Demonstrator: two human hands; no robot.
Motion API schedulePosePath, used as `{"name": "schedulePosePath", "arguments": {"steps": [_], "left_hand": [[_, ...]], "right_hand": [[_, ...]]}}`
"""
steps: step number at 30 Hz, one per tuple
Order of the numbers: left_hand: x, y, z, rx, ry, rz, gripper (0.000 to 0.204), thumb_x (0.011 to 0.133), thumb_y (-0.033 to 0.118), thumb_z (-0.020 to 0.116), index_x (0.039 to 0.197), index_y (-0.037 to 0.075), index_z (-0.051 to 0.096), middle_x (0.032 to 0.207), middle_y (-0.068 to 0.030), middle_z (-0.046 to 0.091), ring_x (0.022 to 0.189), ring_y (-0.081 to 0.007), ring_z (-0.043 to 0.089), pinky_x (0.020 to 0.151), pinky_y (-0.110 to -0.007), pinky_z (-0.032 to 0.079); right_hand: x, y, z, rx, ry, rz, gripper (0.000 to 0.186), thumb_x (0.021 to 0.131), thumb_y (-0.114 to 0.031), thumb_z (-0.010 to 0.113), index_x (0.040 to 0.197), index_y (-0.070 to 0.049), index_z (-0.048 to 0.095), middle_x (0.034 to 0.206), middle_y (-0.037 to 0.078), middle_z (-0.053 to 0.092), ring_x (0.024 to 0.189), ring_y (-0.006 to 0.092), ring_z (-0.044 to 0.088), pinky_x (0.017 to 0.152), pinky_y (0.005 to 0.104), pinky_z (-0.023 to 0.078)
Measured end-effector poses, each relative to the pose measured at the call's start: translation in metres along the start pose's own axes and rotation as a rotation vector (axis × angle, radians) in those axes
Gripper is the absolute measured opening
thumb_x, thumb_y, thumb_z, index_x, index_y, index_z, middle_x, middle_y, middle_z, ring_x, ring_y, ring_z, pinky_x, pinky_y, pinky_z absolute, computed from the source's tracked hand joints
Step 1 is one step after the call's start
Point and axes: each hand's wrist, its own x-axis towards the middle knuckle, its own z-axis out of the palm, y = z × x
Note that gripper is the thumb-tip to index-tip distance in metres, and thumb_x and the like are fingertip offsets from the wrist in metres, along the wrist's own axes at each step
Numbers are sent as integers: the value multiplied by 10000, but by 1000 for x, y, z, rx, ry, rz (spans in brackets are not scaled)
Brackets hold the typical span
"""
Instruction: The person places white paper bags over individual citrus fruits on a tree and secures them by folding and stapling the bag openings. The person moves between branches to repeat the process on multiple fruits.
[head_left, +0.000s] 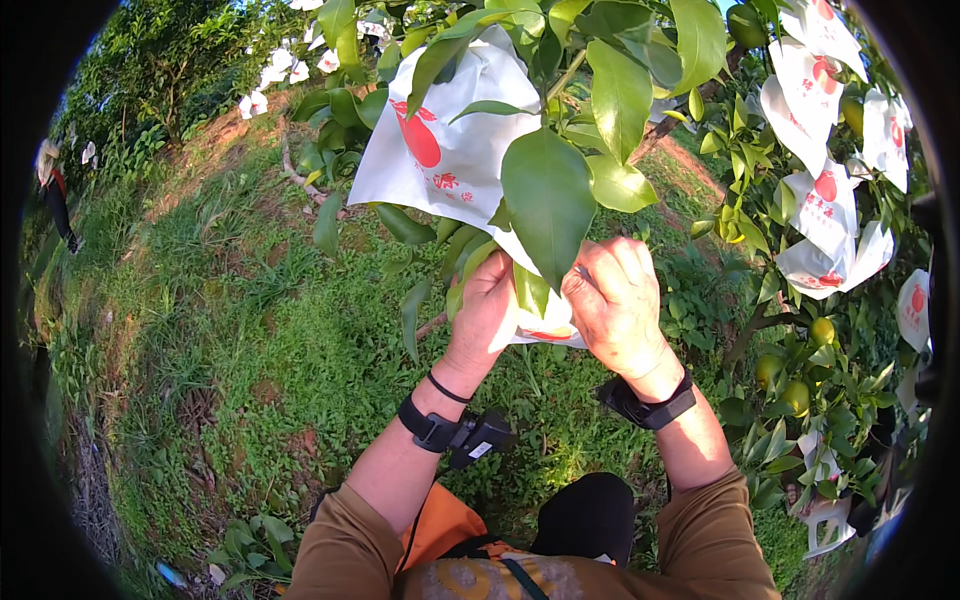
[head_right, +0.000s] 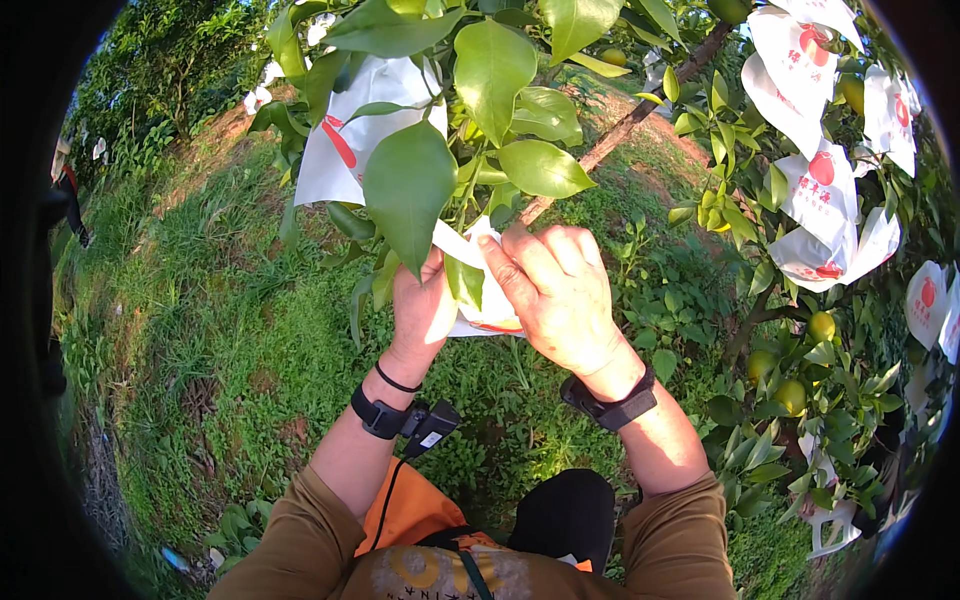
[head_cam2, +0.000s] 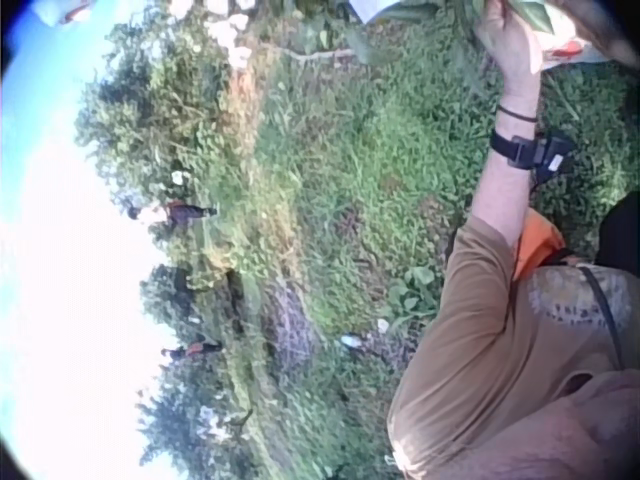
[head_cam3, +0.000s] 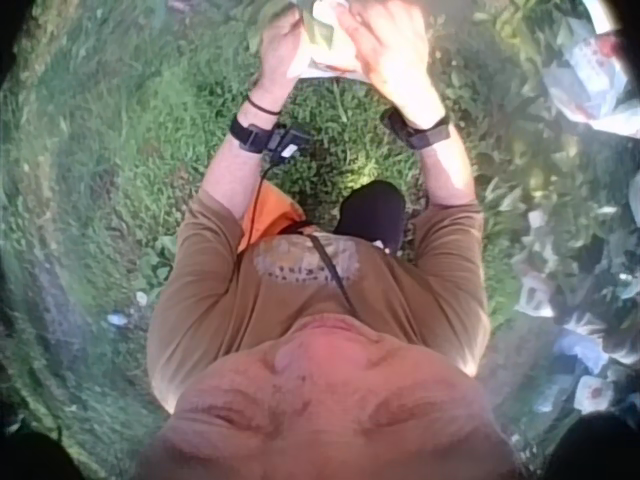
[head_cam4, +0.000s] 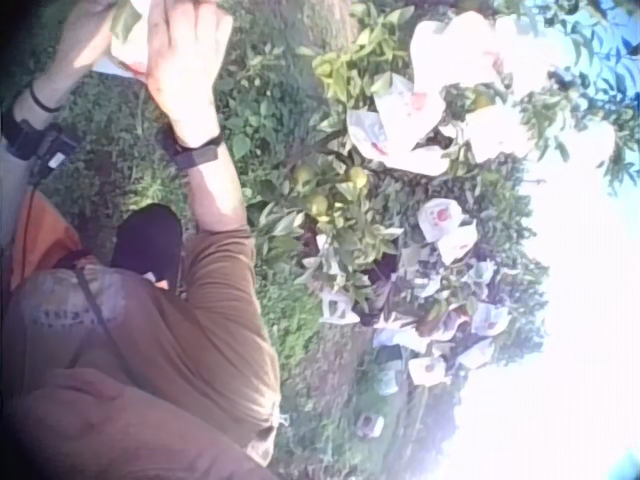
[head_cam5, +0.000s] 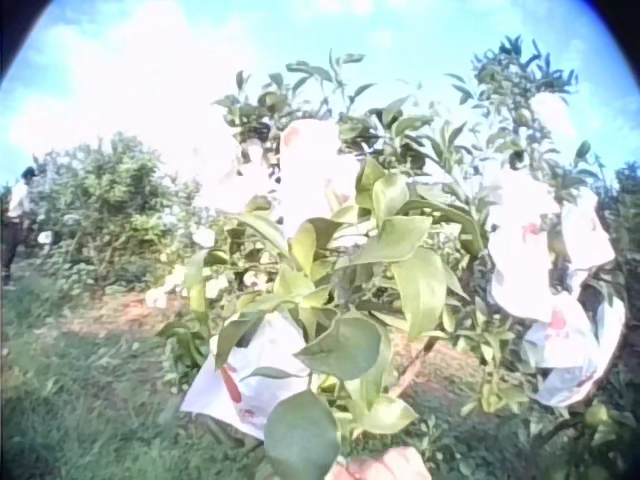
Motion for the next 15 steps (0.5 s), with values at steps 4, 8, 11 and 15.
{"name": "schedulePosePath", "arguments": {"steps": [4,8,11,15], "left_hand": [[0,-2,-5,15,-125,67,228,911,156,558,1057,-16,595,1025,-36,624,909,-118,574,809,-274,455],[-2,-7,-6,2,-133,17,201,905,99,535,1039,-20,626,1050,-36,626,944,-116,586,847,-256,456],[0,-11,-7,22,-61,-63,189,919,117,538,984,-32,636,923,-35,649,848,-106,602,761,-251,474],[3,-16,-5,71,-1,-29,200,917,98,549,980,-75,627,845,-65,667,761,-102,611,689,-239,481]], "right_hand": [[2,2,-4,-3,-54,-11,402,739,-183,594,1117,-56,637,1024,30,557,887,199,509,802,340,394],[4,0,-5,21,-96,-25,387,756,-177,601,1116,-42,638,1009,47,564,895,210,519,805,336,395],[5,2,-6,114,-133,21,328,779,-117,610,1092,-25,648,996,74,572,890,230,538,798,337,420],[6,12,-3,727,-64,239,264,812,-9,588,1069,-6,653,979,100,582,866,247,569,773,344,469]]}}
